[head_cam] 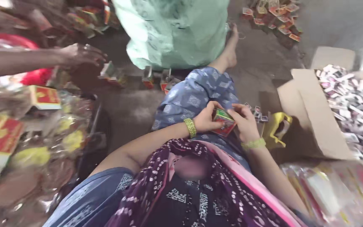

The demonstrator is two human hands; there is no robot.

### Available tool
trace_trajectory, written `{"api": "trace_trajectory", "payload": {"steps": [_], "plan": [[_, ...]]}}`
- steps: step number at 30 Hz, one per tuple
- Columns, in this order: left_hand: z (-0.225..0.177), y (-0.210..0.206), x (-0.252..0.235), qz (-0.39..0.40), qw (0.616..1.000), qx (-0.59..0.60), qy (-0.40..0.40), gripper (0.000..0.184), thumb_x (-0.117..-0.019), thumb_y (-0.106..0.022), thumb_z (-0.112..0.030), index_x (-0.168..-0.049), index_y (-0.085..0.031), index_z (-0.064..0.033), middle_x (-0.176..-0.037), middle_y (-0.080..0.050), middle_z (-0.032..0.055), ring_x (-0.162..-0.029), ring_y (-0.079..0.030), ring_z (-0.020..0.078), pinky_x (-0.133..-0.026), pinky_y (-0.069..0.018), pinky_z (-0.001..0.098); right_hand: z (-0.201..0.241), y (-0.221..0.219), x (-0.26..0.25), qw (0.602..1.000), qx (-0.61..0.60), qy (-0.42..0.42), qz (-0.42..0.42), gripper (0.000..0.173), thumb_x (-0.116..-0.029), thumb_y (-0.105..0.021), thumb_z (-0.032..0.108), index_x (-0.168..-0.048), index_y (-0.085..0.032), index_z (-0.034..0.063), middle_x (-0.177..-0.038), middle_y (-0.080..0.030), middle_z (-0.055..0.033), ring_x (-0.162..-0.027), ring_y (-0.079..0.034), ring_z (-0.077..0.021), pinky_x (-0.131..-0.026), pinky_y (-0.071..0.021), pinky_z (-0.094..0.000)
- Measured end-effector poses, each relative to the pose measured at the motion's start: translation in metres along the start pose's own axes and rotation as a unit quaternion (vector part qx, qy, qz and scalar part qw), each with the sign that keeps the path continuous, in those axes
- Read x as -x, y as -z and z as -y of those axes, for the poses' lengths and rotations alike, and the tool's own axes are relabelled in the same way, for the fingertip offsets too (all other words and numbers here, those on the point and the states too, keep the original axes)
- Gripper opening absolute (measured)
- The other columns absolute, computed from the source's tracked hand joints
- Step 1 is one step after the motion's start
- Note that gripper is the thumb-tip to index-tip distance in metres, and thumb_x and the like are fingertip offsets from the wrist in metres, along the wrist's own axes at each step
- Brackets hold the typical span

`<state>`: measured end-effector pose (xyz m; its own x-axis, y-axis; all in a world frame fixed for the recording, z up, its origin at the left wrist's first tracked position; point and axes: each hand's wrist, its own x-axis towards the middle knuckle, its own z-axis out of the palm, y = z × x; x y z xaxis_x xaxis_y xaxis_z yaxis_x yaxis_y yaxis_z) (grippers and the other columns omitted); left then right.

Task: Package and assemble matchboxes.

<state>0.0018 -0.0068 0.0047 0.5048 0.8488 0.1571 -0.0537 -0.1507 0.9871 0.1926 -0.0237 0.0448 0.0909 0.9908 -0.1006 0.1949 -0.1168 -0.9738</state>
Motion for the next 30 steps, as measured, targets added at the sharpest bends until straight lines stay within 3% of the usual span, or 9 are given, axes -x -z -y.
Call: {"api": "trace_trajectory", "payload": {"steps": [2,5,9,12,17,19,23,27,30], "plan": [[-0.003,0.007,0.0,0.002,1.0,0.009,-0.016,0.07,-0.0808,-0.075,-0.009,-0.137,-0.038,0.0095,-0.125,-0.063,0.0206,-0.112,-0.067,0.0233,-0.098,-0.057,0.0406,0.0,0.006,0.005,0.992,0.055,0.06,0.092,0.039,-0.0962,-0.067,0.033,-0.122,-0.068,0.0036,-0.116,-0.071,-0.0061,-0.108,-0.066,-0.0131,-0.096,-0.055,-0.0334],[-0.023,0.022,0.0,-0.007,1.0,0.027,0.012,0.071,-0.0791,-0.07,-0.004,-0.14,-0.036,0.0112,-0.135,-0.057,0.0239,-0.116,-0.065,0.025,-0.098,-0.057,0.0394,-0.01,0.009,0.013,0.97,0.164,0.137,0.116,0.049,-0.0886,-0.077,0.033,-0.126,-0.066,0.0031,-0.118,-0.071,-0.0074,-0.106,-0.068,-0.0102,-0.094,-0.0577,-0.0308],[-0.048,0.071,-0.001,-0.2,0.973,-0.107,0.038,0.041,-0.0907,-0.062,0.001,-0.131,-0.057,0.0,-0.127,-0.064,0.0177,-0.103,-0.069,0.0251,-0.088,-0.0598,0.0438,-0.015,0.013,0.018,0.977,0.157,0.126,0.068,0.062,-0.0828,-0.082,0.035,-0.131,-0.063,0.0011,-0.118,-0.072,-0.0086,-0.105,-0.07,-0.0103,-0.092,-0.0592,-0.0308],[-0.027,0.138,-0.006,-0.293,0.919,-0.251,0.086,0.028,-0.0976,-0.058,-0.008,-0.124,-0.064,-0.0021,-0.125,-0.066,0.0163,-0.109,-0.068,0.0253,-0.097,-0.057,0.0451,-0.009,0.023,0.015,0.99,0.107,0.09,0.026,0.057,-0.0834,-0.082,0.034,-0.128,-0.066,0.0015,-0.116,-0.073,-0.0084,-0.103,-0.071,-0.0122,-0.09,-0.0606,-0.032],[0.027,0.209,0.008,-0.154,0.856,-0.409,0.276,0.036,-0.091,-0.068,-0.01,-0.127,-0.069,-0.0066,-0.13,-0.065,0.0221,-0.123,-0.061,0.0411,-0.105,-0.0463,0.0645,0.005,0.045,0.019,0.997,0.059,0.051,-0.028,0.057,-0.0851,-0.08,0.032,-0.13,-0.064,0.0015,-0.114,-0.072,-0.0099,-0.098,-0.072,-0.0175,-0.082,-0.0642,-0.0377],[0.047,0.212,0.018,-0.112,0.853,-0.437,0.261,0.033,-0.0901,-0.068,-0.01,-0.123,-0.072,-0.007,-0.127,-0.068,0.0213,-0.121,-0.063,0.0419,-0.103,-0.0471,0.0656,0.007,0.054,0.02,0.994,0.083,0.057,-0.031,0.059,-0.0841,-0.08,0.035,-0.13,-0.065,0.0022,-0.114,-0.073,-0.009,-0.099,-0.072,-0.0165,-0.082,-0.0643,-0.0368],[0.047,0.204,0.024,-0.107,0.828,-0.479,0.271,0.032,-0.1016,-0.056,-0.018,-0.128,-0.069,-0.0072,-0.129,-0.067,0.0212,-0.126,-0.059,0.0416,-0.109,-0.0438,0.0606,0.007,0.075,0.019,0.981,0.191,0.041,0.0,0.058,-0.0804,-0.08,0.046,-0.123,-0.069,0.0079,-0.11,-0.074,-0.0053,-0.097,-0.072,-0.0143,-0.083,-0.0623,-0.0383],[0.047,0.209,0.038,-0.123,0.828,-0.499,0.225,0.03,-0.1036,-0.054,-0.021,-0.123,-0.071,-0.0053,-0.125,-0.068,0.0215,-0.124,-0.061,0.0404,-0.11,-0.0439,0.0588,0.03,0.095,0.011,0.954,0.245,-0.098,0.144,0.064,-0.0788,-0.082,0.045,-0.13,-0.065,0.0108,-0.108,-0.074,-0.0064,-0.096,-0.072,-0.0186,-0.085,-0.0613,-0.0438],[0.043,0.213,0.057,-0.164,0.828,-0.499,0.196,0.027,-0.1036,-0.056,-0.023,-0.118,-0.073,-0.0073,-0.123,-0.071,0.0162,-0.123,-0.063,0.035,-0.11,-0.0454,0.0551,0.051,0.098,-0.01,0.917,0.227,-0.215,0.247,0.061,-0.086,-0.08,0.036,-0.134,-0.058,0.0066,-0.112,-0.073,-0.0133,-0.094,-0.074,-0.0266,-0.08,-0.064,-0.0467]]}}
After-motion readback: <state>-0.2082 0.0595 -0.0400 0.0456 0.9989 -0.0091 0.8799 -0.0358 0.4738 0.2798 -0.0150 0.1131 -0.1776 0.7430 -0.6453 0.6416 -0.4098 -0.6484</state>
